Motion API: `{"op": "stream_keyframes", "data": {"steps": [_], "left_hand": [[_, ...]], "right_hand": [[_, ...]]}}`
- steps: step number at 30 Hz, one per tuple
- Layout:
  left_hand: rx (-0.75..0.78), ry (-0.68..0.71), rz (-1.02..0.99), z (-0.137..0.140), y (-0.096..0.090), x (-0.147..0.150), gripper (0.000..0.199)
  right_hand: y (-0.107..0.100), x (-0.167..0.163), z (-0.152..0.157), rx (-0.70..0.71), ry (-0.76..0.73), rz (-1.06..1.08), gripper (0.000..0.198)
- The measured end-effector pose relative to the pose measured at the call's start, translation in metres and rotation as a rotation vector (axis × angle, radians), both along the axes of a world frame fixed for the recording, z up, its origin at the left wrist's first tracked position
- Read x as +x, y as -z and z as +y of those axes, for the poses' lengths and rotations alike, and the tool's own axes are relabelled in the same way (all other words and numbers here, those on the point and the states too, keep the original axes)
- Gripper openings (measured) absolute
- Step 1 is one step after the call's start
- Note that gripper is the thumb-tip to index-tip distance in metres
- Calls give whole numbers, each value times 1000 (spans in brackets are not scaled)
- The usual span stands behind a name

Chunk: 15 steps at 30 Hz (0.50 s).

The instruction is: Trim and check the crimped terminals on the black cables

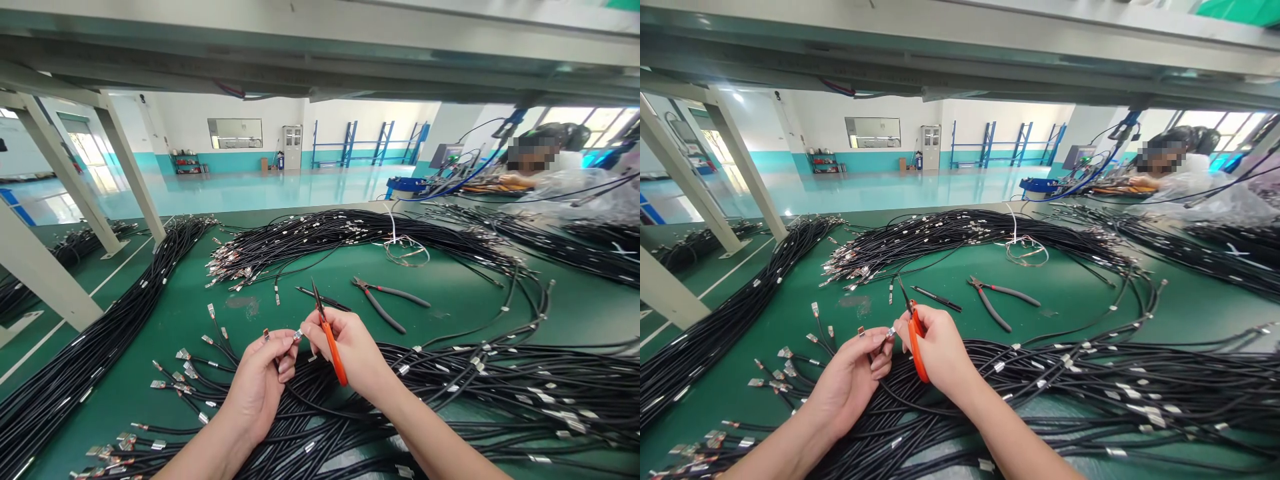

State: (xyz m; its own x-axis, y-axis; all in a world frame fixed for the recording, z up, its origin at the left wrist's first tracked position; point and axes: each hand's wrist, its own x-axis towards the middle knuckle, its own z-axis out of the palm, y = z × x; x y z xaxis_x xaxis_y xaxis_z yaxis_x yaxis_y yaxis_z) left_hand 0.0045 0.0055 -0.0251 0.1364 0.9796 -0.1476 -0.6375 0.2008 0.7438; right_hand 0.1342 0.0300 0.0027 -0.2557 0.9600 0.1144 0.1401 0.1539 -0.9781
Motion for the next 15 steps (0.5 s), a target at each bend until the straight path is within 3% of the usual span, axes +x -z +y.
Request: {"op": "stream_keyframes", "data": {"steps": [6,15], "left_hand": [[-13,2,29,0,1,2,19],[62,32,84,-2,1,1,14]], "right_hand": [[1,0,0,-1,-24,-5,22],[-1,4,2,-10,-27,5,23]]}}
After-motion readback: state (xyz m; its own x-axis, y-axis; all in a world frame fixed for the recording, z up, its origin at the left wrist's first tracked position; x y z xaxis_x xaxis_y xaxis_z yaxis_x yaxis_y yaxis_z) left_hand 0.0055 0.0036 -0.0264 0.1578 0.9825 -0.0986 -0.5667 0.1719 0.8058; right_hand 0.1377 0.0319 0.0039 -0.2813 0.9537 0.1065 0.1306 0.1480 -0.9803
